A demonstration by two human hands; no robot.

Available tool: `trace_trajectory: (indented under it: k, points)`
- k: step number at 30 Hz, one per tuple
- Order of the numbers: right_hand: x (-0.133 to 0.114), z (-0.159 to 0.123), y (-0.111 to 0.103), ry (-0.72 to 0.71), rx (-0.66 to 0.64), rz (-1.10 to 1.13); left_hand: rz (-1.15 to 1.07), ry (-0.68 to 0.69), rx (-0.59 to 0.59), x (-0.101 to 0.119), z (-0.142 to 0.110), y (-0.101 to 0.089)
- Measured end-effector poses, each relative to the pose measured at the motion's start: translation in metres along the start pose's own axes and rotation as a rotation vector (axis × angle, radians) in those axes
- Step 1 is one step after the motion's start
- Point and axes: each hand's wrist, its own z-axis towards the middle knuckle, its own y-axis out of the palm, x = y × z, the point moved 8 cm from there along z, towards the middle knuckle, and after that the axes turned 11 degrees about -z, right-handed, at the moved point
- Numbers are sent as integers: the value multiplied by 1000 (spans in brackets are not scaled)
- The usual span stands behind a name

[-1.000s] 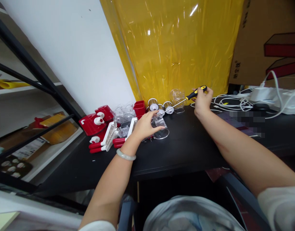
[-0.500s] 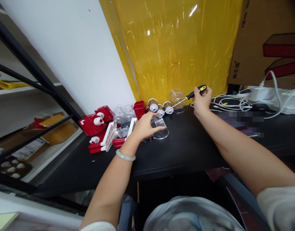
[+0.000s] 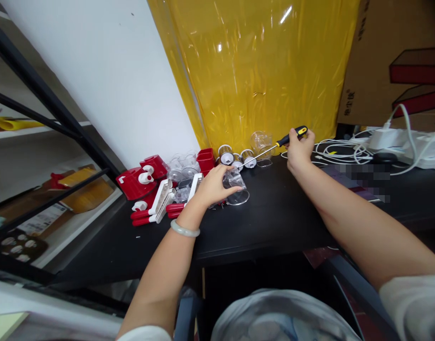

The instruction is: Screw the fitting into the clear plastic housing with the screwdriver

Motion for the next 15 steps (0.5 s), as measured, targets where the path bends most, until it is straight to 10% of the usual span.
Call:
trace_trajectory:
  k: [15]
  points:
    - [7,26,-12,-42,120,-55,-20,17,33,2,-1,-2]
